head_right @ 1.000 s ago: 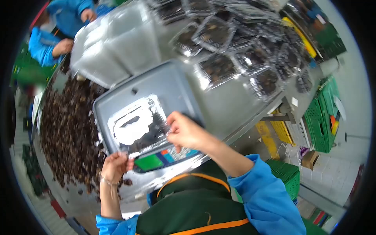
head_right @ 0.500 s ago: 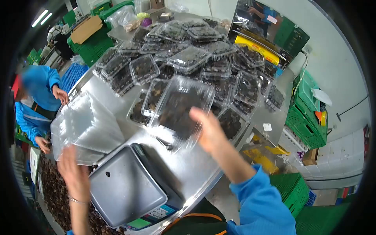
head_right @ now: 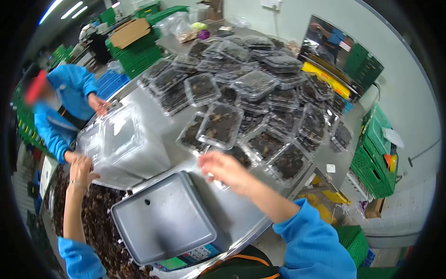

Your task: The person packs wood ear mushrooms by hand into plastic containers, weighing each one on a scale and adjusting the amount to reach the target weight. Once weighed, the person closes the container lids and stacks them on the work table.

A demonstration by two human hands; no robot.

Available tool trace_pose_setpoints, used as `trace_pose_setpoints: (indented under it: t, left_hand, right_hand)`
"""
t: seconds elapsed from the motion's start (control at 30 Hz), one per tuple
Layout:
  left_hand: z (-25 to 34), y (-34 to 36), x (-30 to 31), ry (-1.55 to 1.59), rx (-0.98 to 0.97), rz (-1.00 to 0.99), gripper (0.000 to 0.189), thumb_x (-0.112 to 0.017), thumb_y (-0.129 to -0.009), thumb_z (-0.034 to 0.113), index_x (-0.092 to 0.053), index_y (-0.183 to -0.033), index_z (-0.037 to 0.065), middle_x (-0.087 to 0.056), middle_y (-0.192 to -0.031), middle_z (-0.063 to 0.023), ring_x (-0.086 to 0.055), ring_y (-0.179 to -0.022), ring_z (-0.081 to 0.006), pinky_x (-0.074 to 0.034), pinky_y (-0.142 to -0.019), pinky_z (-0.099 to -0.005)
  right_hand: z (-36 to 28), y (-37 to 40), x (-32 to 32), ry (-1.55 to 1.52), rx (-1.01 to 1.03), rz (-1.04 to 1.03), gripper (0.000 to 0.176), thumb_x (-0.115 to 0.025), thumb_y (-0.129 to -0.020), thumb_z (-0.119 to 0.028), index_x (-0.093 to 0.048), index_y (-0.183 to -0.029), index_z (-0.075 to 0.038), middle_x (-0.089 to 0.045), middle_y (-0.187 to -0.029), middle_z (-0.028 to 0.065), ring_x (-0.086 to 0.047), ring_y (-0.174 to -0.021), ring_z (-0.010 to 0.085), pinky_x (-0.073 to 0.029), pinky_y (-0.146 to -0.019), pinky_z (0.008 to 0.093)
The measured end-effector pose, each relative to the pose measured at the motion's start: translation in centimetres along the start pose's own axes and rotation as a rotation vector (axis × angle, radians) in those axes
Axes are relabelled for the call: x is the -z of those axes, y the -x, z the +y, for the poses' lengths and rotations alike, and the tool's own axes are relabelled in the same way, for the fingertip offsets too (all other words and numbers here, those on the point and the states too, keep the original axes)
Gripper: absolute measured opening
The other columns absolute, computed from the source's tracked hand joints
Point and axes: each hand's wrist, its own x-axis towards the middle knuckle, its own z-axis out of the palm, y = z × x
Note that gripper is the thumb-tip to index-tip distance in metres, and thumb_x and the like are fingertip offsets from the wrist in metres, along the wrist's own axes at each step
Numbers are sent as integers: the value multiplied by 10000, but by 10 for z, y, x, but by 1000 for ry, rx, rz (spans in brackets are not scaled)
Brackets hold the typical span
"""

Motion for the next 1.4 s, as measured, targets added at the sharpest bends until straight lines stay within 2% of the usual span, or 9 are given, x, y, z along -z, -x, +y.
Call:
trace_pose_setpoints:
  t: [0.17, 0.3, 0.5, 0.7, 0.83, 0.97, 1.07, 1.2, 1.4]
  left_hand:
    - [88, 51, 44, 361, 197, 493, 183, -737, -650, 39, -562, -700, 20, -520, -643, -91, -535, -573, -224, -424, -511, -329]
    - [220, 171, 28, 513, 93, 72, 243, -617, -706, 105, -596, -946, 73, -595, -912, -72, -582, -797, -234, -481, -628, -329]
    - [200, 316, -39, 772, 531, 536, 471, -678, -660, 10, -519, -1103, 16, -587, -992, -122, -555, -904, -320, -409, -817, -401]
    - [178, 500, -123, 296, 1324, -97, 1009, -776, -621, 343, -212, -1376, -19, -284, -1348, -289, -293, -1227, -434, -237, -1001, -497]
    - [168, 535, -151, 384, 1418, -143, 1177, -823, -523, 393, -146, -1393, -19, -230, -1376, -311, -263, -1249, -445, -237, -995, -504]
    - [148, 520, -156, 521, 1449, -43, 1211, -852, -498, 299, -107, -1403, -6, -201, -1391, -307, -275, -1236, -446, -251, -985, -496]
    - [146, 512, -155, 647, 1448, 95, 1199, -862, -484, 195, -117, -1408, 20, -184, -1396, -302, -309, -1193, -451, -275, -965, -503]
    - [132, 497, -155, 687, 1463, 79, 1157, -856, -494, 175, -161, -1413, 78, -155, -1404, -292, -328, -1154, -458, -295, -957, -496]
    - [96, 470, -176, 1016, 1422, 407, 1071, -806, -562, 70, -163, -1417, 104, -231, -1317, -310, -324, -1138, -466, -296, -961, -481]
  right_hand:
    - [50, 53, -139, -16, 34, -371, 486, -521, -901, -134, -341, -1347, -56, -478, -1244, 124, -525, -1063, 180, -441, -889, 335]
    - [122, 61, -193, -109, 331, 12, 633, -533, -876, -201, -192, -1376, -14, -329, -1333, 182, -495, -1084, 215, -466, -856, 325]
    - [147, 50, -184, 214, -110, 110, 488, -469, -783, -21, -375, -1260, 10, -530, -1086, 167, -587, -863, 205, -523, -670, 283]
    - [142, 29, -184, 666, -197, 63, 468, -523, -803, -76, -430, -1258, -16, -533, -1096, 147, -578, -880, 193, -480, -724, 268]
    - [117, 31, -202, 1371, 202, 183, 552, -574, -845, -179, -372, -1347, -70, -472, -1235, 136, -456, -1051, 171, -384, -874, 298]
    - [115, 18, -377, 1263, 161, -436, 487, -563, -813, -105, -455, -1288, -82, -420, -1286, 62, -399, -1124, 174, -424, -847, 296]
    - [186, -39, -455, 1382, 328, -904, 546, -594, -835, -340, -429, -1312, -133, -341, -1336, 170, -371, -1206, 284, -351, -979, 404]
    - [293, -131, -475, 1762, 456, -788, 622, -568, -822, -483, -381, -1352, -217, -163, -1432, 243, -197, -1310, 419, -242, -1051, 484]
    - [353, -69, -489, 1663, -525, -555, 781, -435, -781, -680, -367, -1358, -158, -266, -1392, 238, -268, -1277, 413, -258, -1039, 478]
